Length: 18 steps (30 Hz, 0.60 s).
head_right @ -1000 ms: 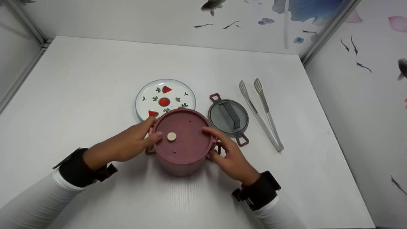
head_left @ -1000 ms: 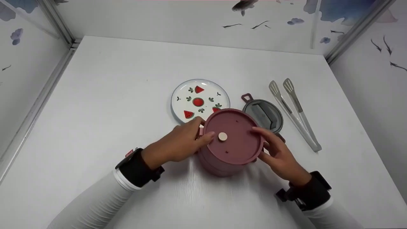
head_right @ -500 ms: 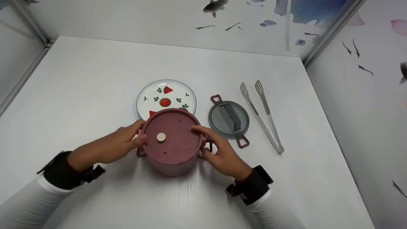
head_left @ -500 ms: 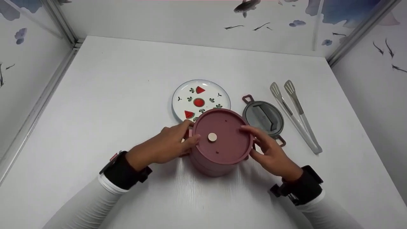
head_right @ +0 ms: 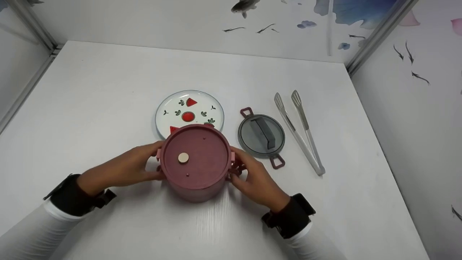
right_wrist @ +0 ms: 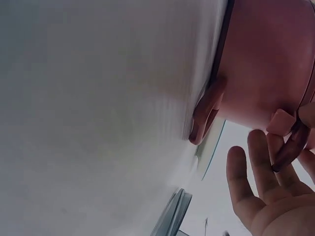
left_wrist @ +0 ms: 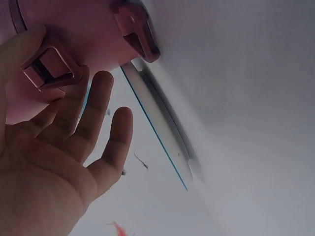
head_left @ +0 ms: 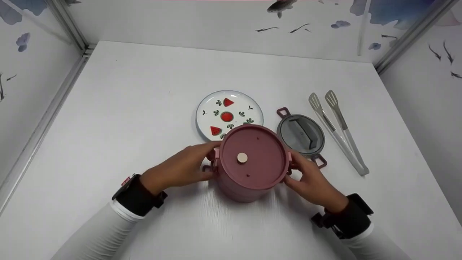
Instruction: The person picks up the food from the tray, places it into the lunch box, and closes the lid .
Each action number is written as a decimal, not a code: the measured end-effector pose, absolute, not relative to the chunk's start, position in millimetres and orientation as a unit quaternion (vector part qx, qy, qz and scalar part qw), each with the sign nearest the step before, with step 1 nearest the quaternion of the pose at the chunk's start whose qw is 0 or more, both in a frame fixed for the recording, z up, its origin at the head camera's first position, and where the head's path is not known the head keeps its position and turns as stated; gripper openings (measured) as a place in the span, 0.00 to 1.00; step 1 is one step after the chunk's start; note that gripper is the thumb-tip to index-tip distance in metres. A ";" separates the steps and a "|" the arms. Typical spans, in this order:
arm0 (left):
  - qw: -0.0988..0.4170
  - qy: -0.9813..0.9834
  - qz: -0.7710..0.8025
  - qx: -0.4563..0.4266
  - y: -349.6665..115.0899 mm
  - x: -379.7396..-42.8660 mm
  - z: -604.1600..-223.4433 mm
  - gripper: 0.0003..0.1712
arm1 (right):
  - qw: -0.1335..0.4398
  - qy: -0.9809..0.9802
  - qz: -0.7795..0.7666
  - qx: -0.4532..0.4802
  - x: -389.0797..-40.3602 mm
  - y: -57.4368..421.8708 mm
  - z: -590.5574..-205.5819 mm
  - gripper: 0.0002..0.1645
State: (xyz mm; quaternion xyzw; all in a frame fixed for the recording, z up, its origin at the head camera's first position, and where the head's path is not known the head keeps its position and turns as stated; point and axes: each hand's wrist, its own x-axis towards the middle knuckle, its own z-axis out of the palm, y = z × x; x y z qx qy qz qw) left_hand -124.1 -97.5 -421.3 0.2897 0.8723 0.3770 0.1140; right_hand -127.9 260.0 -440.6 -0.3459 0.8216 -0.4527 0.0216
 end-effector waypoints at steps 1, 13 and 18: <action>0.115 0.873 0.377 0.287 -97.3 -124.4 -421.5 0.41 | 0.023 0.821 -0.451 -0.349 -128.1 259.7 -441.3 0.43; 0.115 0.856 0.428 0.267 -102.2 -128.6 -415.9 0.32 | 0.113 0.803 -0.532 -0.246 -136.8 260.3 -436.5 0.32; 0.052 0.789 0.579 0.199 -82.0 -139.5 -417.9 0.20 | 0.108 0.720 -0.675 -0.124 -146.0 244.4 -432.6 0.25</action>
